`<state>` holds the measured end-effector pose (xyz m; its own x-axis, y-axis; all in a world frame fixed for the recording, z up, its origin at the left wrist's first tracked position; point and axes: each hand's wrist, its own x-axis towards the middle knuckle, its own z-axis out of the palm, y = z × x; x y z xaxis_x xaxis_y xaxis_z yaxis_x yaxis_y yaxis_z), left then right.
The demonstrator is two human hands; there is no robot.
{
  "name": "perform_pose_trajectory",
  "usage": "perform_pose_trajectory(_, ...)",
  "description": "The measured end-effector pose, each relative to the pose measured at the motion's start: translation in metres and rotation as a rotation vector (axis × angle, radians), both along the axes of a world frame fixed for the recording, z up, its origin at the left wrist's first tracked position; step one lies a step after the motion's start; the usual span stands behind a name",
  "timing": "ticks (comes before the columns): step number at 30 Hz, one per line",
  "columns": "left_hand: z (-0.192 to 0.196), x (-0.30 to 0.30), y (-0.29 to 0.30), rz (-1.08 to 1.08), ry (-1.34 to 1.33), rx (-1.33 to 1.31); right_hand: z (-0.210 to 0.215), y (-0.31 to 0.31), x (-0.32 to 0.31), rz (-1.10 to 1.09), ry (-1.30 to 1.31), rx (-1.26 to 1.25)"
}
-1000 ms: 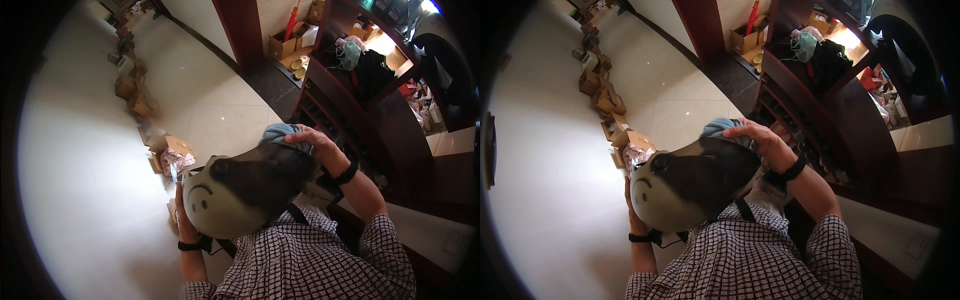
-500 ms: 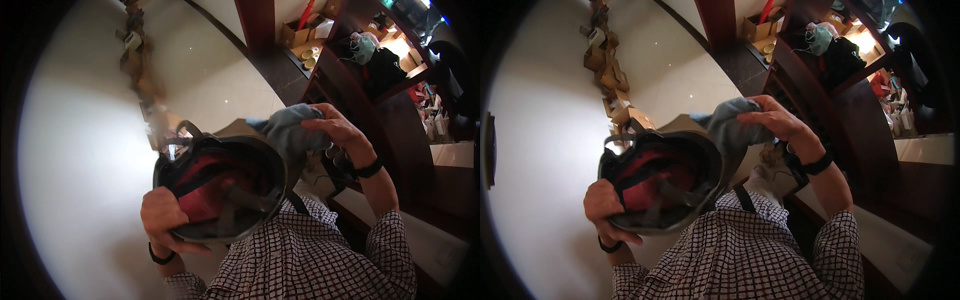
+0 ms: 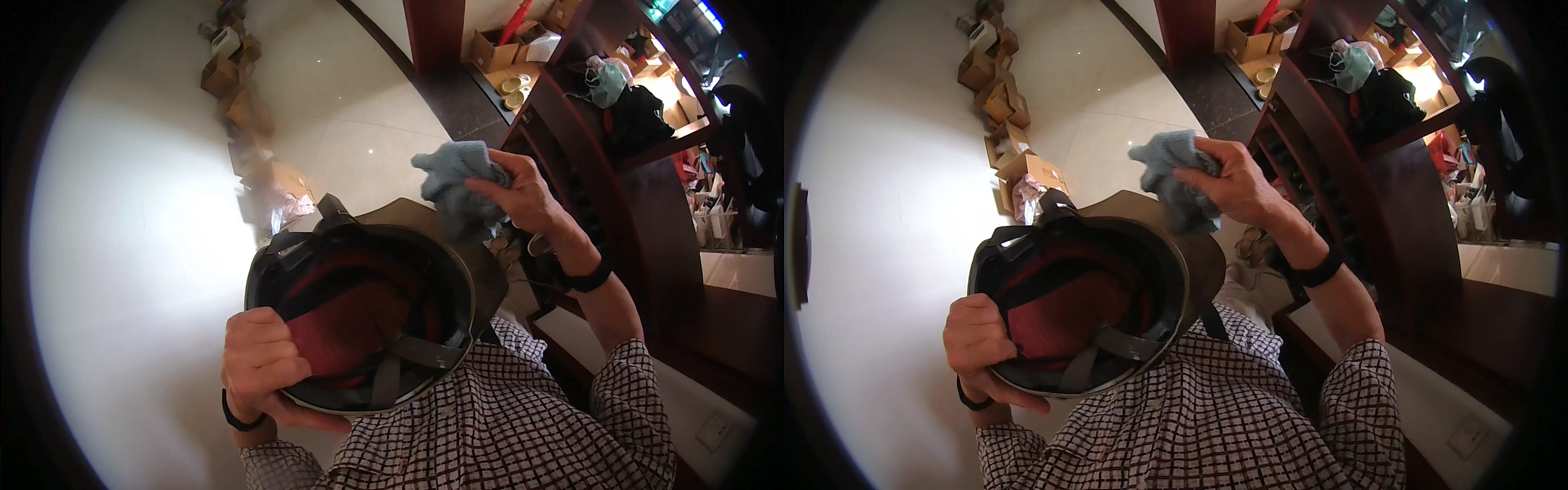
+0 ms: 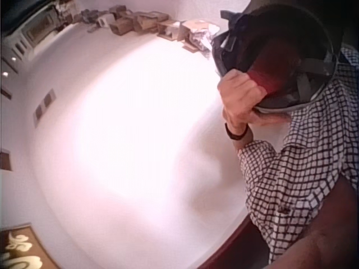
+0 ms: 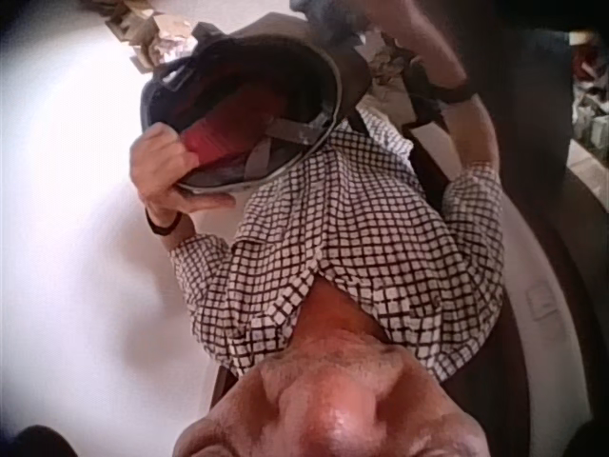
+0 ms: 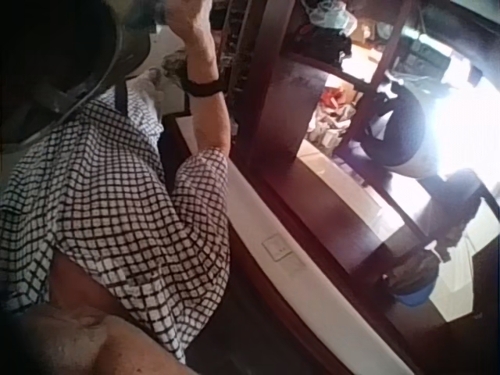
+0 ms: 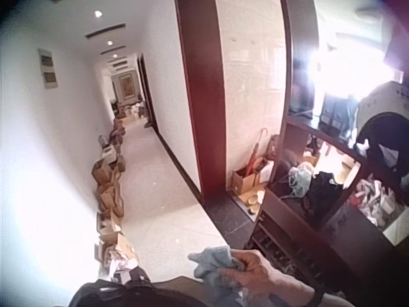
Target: The person wipes the exterior and interior of a tan helmet with a blue cloth, then places it and another sun hat on a storage shelf. They then use the cloth to wipe the visor and exterior of a second, white helmet.
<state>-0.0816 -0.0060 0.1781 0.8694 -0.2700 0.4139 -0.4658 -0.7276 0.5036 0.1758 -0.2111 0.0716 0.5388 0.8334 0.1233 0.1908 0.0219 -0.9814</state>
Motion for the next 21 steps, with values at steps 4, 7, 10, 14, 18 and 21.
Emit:
perform_pose_trajectory(4, 0.004, 0.0, -0.007, -0.055, 0.064, -0.005, 0.005, 0.024, -0.014, 0.209, -0.277, 0.017)
perform_pose_trajectory(7, -0.001, 0.003, -0.007, -0.095, 0.057, -0.058, -0.018, 0.037, -0.027, 0.41, -0.486, 0.034)
perform_pose_trajectory(10, -0.002, 0.007, -0.012, -0.1, 0.06, -0.122, -0.053, 0.035, -0.034, 0.426, -0.621, 0.028)
perform_pose_trajectory(14, -0.003, -0.006, -0.011, -0.04, 0.072, -0.154, -0.054, 0.035, -0.037, 0.461, -0.559, -0.073)
perform_pose_trajectory(18, -0.009, -0.007, -0.009, -0.068, 0.074, -0.148, -0.05, 0.03, -0.036, 0.515, -0.664, -0.332)
perform_pose_trajectory(21, -0.011, -0.013, -0.01, -0.065, 0.064, -0.122, -0.042, 0.021, -0.03, 0.667, -0.731, -0.69)
